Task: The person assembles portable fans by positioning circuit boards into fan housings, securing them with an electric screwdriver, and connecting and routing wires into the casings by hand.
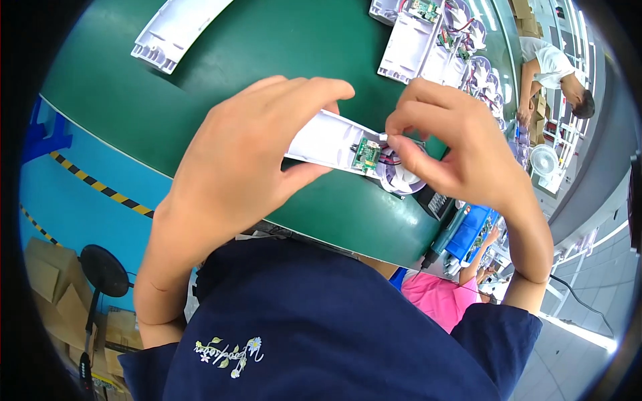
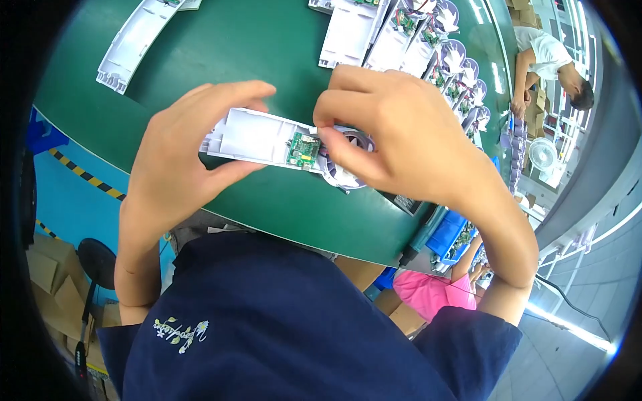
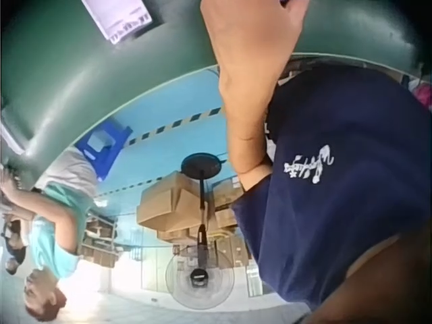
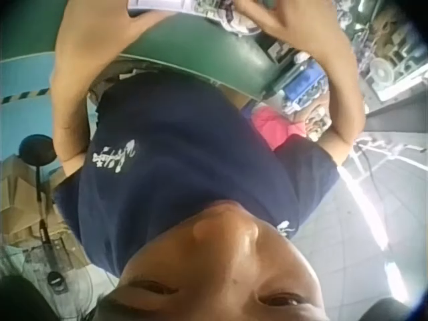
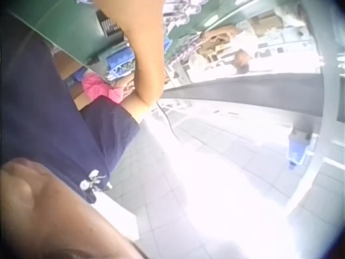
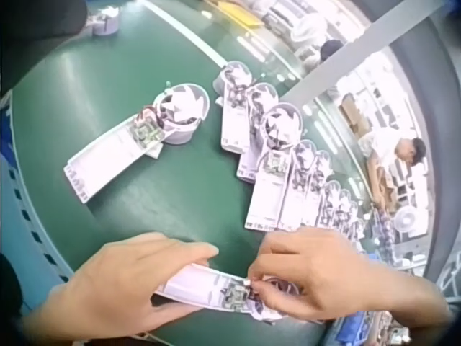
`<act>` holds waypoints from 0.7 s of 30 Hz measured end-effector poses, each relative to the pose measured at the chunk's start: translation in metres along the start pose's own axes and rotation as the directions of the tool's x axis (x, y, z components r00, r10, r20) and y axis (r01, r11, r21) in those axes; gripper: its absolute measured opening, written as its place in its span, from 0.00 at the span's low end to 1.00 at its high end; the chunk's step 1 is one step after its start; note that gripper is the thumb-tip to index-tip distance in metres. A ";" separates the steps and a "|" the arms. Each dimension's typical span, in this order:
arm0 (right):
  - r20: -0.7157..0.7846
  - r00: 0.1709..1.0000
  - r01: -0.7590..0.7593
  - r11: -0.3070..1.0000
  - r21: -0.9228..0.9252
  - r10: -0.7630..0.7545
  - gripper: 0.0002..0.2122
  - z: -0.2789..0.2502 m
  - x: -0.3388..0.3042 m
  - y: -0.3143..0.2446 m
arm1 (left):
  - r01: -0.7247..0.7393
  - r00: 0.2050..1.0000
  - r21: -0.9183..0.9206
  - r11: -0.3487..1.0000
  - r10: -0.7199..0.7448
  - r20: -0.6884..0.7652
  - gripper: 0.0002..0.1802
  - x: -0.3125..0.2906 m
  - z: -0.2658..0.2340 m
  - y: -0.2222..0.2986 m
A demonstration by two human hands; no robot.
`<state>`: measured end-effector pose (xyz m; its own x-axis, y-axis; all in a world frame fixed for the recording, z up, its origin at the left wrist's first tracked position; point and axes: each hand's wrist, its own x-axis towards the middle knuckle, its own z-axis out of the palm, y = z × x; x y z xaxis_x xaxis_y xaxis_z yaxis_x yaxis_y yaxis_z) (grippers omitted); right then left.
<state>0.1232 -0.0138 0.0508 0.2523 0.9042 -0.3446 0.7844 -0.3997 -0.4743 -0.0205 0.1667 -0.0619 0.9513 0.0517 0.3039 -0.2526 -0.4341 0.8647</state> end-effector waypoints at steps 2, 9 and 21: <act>0.044 0.999 0.037 0.972 -0.231 -0.027 0.05 -0.003 0.002 -0.011 | 0.045 0.999 -0.102 0.994 -0.045 0.000 0.36 0.001 0.000 -0.002; 0.119 0.988 0.133 0.916 -0.378 -0.095 0.06 -0.003 0.013 -0.015 | 0.042 0.999 -0.090 0.995 -0.044 -0.022 0.36 0.000 0.002 -0.003; 0.214 0.973 0.165 0.902 -0.398 -0.084 0.07 -0.004 0.024 -0.025 | 0.047 0.999 -0.096 0.994 -0.049 -0.021 0.35 -0.003 0.003 -0.004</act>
<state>0.1125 0.0186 0.0577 0.0584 0.8813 -0.4689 0.9752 -0.1509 -0.1622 -0.0213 0.1655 -0.0678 0.9586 0.0920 0.2696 -0.2237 -0.3428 0.9124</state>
